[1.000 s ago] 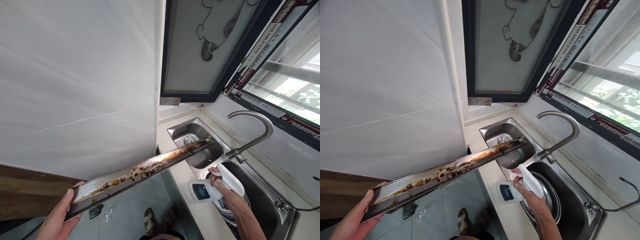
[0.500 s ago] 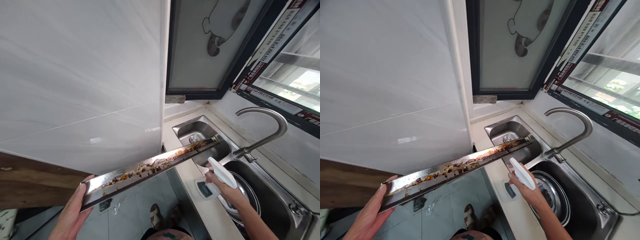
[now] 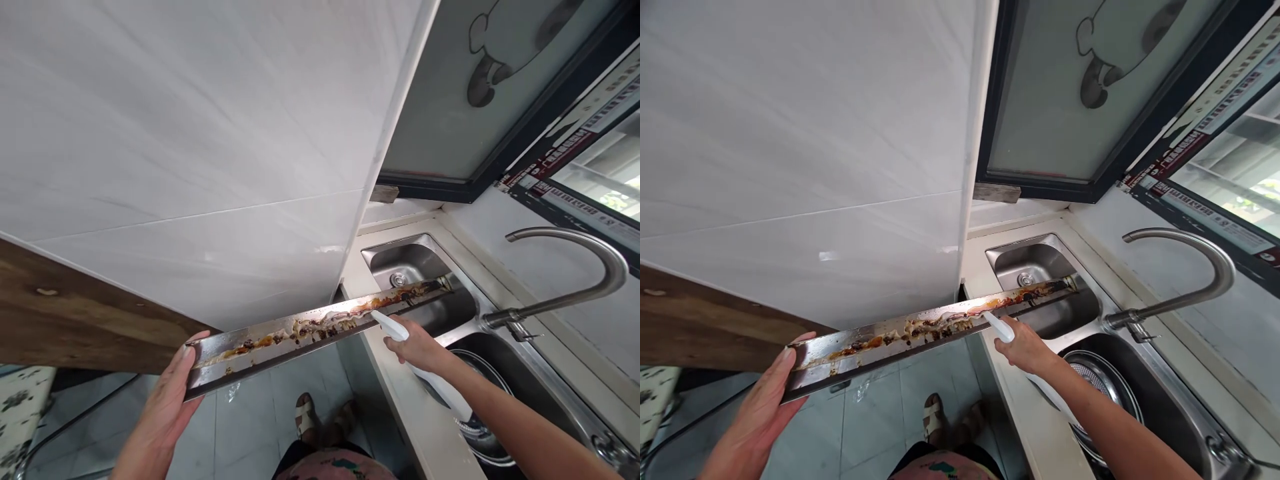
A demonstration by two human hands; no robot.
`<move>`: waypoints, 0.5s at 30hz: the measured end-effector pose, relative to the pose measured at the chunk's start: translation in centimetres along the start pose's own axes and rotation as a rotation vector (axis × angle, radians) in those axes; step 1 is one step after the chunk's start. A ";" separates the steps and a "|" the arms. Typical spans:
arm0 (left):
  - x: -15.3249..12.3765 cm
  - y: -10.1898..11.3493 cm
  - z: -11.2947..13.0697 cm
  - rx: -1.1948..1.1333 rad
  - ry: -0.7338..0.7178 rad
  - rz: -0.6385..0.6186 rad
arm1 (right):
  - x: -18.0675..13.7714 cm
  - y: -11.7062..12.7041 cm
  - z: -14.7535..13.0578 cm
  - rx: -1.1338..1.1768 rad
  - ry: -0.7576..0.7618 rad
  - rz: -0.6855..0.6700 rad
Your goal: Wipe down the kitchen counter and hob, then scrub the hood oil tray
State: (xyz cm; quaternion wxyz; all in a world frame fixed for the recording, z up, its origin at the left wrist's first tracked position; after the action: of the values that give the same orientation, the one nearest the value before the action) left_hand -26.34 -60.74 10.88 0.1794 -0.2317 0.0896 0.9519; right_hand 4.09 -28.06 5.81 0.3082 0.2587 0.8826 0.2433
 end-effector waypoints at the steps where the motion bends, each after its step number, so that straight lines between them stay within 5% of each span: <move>1: -0.1 0.0 -0.1 -0.004 0.019 -0.007 | 0.2 -0.2 -0.3 -0.020 -0.015 -0.012; 8: 0.2 0.2 -0.3 -0.008 0.027 -0.042 | 1.7 0.3 -0.5 -0.247 -0.068 0.027; 15: 0.6 0.1 -0.3 -0.091 0.066 -0.080 | 1.5 4.2 4.4 -0.120 -0.183 0.131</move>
State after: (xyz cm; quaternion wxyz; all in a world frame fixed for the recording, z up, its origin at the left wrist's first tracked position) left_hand -26.77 -60.69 10.30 0.2038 -0.2741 0.0429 0.9389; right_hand 7.33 -22.85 4.65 0.3856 0.3180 0.8159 0.2906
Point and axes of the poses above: each hand's wrist, its own x-axis towards the middle knuckle, its own y-axis out of the back of the hand, z = x × y, the point moved 3 cm from there along x, towards the middle knuckle
